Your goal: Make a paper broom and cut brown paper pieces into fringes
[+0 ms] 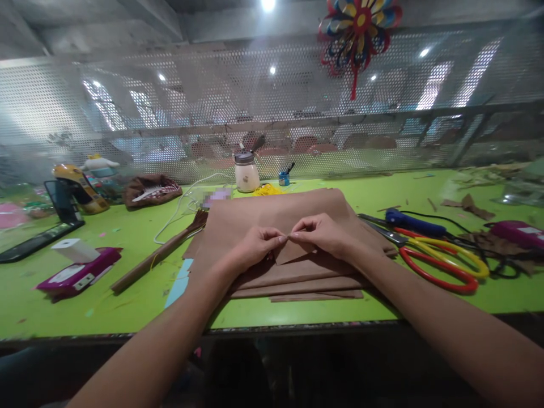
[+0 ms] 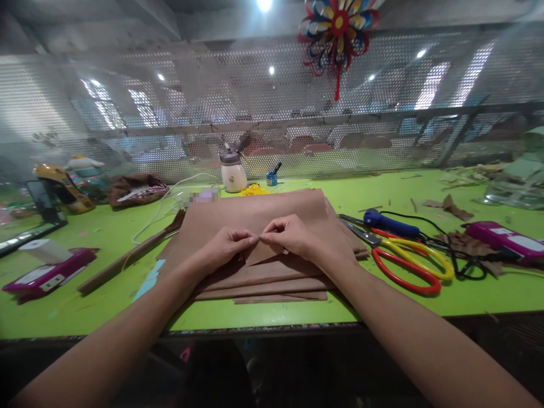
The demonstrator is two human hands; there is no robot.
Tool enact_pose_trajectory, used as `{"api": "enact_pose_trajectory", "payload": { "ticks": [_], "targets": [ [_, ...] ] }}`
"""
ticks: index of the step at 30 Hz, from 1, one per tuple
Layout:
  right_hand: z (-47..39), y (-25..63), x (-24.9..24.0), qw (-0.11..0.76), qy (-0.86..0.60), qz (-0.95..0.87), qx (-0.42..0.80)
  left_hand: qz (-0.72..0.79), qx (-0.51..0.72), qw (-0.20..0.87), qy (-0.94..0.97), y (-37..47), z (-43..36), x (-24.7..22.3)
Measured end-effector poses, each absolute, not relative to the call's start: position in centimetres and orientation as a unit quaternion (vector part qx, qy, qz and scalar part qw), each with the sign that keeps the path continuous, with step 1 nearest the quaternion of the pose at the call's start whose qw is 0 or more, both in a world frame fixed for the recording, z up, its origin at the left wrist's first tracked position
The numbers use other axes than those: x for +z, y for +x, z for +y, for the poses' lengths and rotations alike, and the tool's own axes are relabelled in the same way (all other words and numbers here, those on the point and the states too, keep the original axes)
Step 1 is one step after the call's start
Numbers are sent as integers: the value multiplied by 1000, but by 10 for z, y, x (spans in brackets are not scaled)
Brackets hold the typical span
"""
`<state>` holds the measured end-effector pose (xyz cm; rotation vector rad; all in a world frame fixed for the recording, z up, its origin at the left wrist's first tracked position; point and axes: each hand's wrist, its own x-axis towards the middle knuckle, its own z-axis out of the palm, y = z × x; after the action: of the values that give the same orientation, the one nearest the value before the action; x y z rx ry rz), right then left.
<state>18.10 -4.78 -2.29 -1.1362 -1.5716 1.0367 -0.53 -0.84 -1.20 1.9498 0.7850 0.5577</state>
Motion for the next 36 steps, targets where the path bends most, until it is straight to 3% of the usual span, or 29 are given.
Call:
{"api": "enact_pose_trajectory", "payload": {
  "ticks": [10, 28, 33, 36],
  "targets": [
    [-43, 185, -25, 463, -487, -596, 440, 325, 229, 402, 824, -6, -9, -14],
    [-45, 181, -18, 490, -499, -550, 457, 327, 228, 460, 793, -6, -7, -14],
    [-44, 181, -22, 445, -485, -639, 399, 311, 234, 472, 791, -6, -8, -13],
    [-42, 184, -25, 462, -504, -623, 380, 313, 228, 494, 779, -6, -7, -12]
  ]
}}
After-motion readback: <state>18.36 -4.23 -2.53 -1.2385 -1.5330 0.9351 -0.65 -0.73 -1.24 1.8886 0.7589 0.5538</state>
